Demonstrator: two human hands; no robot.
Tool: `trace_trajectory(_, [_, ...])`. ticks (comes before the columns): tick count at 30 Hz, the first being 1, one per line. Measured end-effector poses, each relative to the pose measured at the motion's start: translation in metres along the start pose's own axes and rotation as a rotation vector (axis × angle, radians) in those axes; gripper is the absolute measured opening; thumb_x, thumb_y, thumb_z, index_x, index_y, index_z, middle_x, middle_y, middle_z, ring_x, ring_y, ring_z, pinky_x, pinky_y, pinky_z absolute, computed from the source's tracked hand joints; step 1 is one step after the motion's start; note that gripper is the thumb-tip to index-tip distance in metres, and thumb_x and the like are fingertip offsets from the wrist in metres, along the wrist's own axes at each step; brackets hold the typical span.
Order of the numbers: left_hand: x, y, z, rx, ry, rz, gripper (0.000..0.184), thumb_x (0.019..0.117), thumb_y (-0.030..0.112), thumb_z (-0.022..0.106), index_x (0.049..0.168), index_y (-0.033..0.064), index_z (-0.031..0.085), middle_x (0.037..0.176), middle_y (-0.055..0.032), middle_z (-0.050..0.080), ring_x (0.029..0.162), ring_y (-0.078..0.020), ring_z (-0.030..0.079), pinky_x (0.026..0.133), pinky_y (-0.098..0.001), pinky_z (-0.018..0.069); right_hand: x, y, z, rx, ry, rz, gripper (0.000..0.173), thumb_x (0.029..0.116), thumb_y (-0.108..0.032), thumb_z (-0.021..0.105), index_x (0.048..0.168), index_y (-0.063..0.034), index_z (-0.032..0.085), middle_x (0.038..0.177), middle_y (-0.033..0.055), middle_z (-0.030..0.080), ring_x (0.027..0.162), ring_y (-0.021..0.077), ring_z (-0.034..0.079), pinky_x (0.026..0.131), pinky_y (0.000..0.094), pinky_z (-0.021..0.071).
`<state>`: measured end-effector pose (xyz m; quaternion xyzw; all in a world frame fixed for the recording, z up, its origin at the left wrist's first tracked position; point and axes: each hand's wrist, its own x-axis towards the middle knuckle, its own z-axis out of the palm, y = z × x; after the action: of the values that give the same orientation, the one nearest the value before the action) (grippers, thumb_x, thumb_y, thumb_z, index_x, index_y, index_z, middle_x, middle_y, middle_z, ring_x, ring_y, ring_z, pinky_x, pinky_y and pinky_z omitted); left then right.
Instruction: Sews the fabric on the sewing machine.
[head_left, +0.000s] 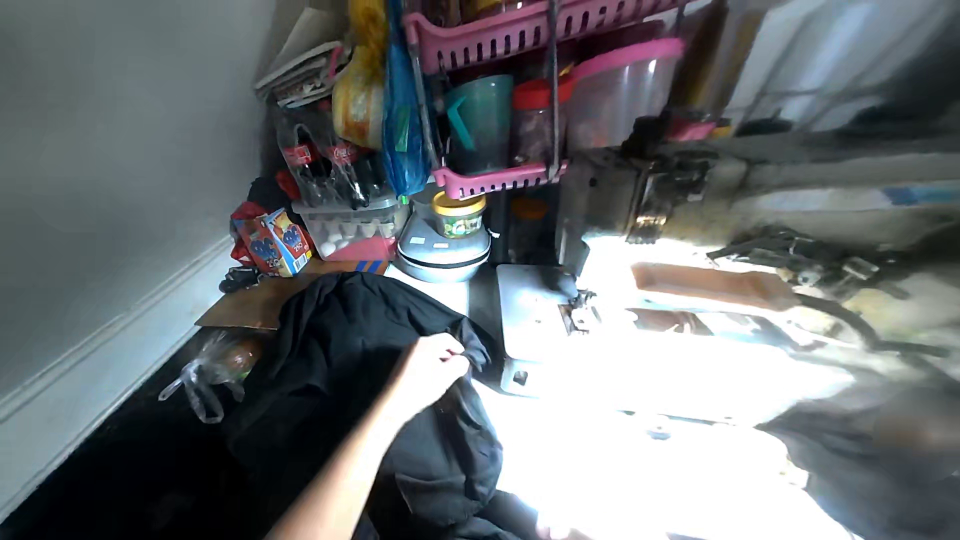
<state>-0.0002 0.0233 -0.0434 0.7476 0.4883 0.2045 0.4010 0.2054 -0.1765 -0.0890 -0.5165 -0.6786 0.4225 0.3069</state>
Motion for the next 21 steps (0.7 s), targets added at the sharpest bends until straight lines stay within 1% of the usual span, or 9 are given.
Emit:
trace_trajectory(2, [-0.001,0.009,-0.025,-0.271,0.014,-0.068,0.024,0.1026,0.01,0.058,0.123,-0.0021,0.064,0.103,-0.0129,0.068,0.086,-0.0164,0.068,0.077,-0.034,0.0584,0.015,-0.026,-0.018,0.114,0.064,0.134,0.034,0.1055,-0.01,0.044,0.128,0.0068,0.064,0.121,0.0141,0.07,0.11,0.0083,0.065,0.102,0.0291,0.0488])
trace_trajectory(4, [0.002,0.012,-0.038,-0.306,0.013,-0.028,0.024,0.1049,0.011,0.054,0.124,0.0004,0.063,0.101,-0.0097,0.067,0.082,-0.0131,0.066,0.073,-0.0313,0.0571,0.045,-0.025,-0.016,0.104,0.118,-0.098,0.036,0.1053,-0.007,0.043,0.134,0.0078,0.06,0.13,0.0154,0.066,0.117,0.0046,0.061,0.103,0.0217,0.0465])
trace_trajectory(6, [0.007,0.016,-0.045,-0.143,0.006,0.083,0.022,0.1056,0.012,0.052,0.119,0.0009,0.067,0.099,-0.0087,0.066,0.083,-0.0126,0.061,0.074,-0.0311,0.0517,0.092,-0.023,-0.002,-0.143,0.311,-0.448,0.031,0.1006,-0.006,0.053,0.128,0.0014,0.067,0.126,0.0153,0.069,0.118,0.0145,0.065,0.102,0.028,0.0499])
trace_trajectory(8, [0.01,0.025,-0.054,0.053,-0.044,0.183,0.023,0.1057,0.013,0.053,0.115,0.001,0.069,0.098,-0.0096,0.068,0.086,-0.0143,0.062,0.08,-0.0339,0.0518,0.13,-0.034,0.008,-0.297,0.451,-0.575,0.036,0.0924,-0.001,0.059,0.127,-0.0023,0.068,0.126,0.0173,0.068,0.115,0.0248,0.068,0.098,0.0378,0.0561])
trace_trajectory(10, [0.008,0.034,-0.065,0.1,-0.092,0.245,0.02,0.1044,0.013,0.055,0.111,0.0009,0.071,0.092,-0.0077,0.066,0.078,-0.0115,0.06,0.072,-0.0298,0.0506,0.156,-0.037,0.018,-0.311,0.596,-0.547,0.034,0.0911,-0.006,0.062,0.125,-0.0054,0.069,0.118,0.0145,0.071,0.1,0.0241,0.073,0.083,0.0406,0.0618])
trace_trajectory(13, [0.003,0.035,-0.073,-0.131,-0.108,0.174,0.014,0.1021,0.014,0.061,0.103,0.0032,0.069,0.082,-0.0017,0.063,0.068,-0.0054,0.056,0.061,-0.0214,0.0471,0.177,-0.03,0.022,-0.205,0.718,-0.521,0.032,0.0939,-0.019,0.066,0.123,-0.0048,0.065,0.107,0.0114,0.07,0.094,0.0193,0.07,0.083,0.0366,0.0589])
trace_trajectory(15, [-0.003,0.031,-0.073,-0.29,-0.163,0.092,0.012,0.1005,0.011,0.062,0.109,0.0032,0.067,0.09,-0.0012,0.067,0.078,-0.0062,0.063,0.069,-0.0233,0.0542,0.186,-0.026,0.021,-0.161,0.778,-0.524,0.034,0.0907,-0.016,0.067,0.121,-0.0014,0.066,0.109,0.0123,0.07,0.097,0.0185,0.069,0.087,0.0354,0.0581])
trace_trajectory(18, [-0.011,0.02,-0.064,-0.463,-0.244,0.043,0.012,0.0973,0.0,0.058,0.108,0.004,0.061,0.095,-0.0005,0.067,0.089,-0.009,0.068,0.082,-0.0289,0.0583,0.185,-0.031,0.015,-0.232,0.808,-0.445,0.039,0.0835,-0.007,0.067,0.122,-0.0003,0.066,0.108,0.015,0.069,0.094,0.0247,0.07,0.081,0.0421,0.0586])
trace_trajectory(21, [-0.018,0.016,-0.061,-0.527,-0.285,0.04,0.012,0.0961,-0.001,0.057,0.104,0.0054,0.062,0.096,0.0003,0.068,0.091,-0.0091,0.069,0.083,-0.0291,0.0591,0.184,-0.031,0.018,-0.25,0.809,-0.39,0.03,0.082,0.001,0.067,0.112,0.0042,0.071,0.1,0.0188,0.07,0.089,0.03,0.071,0.078,0.0459,0.0589])
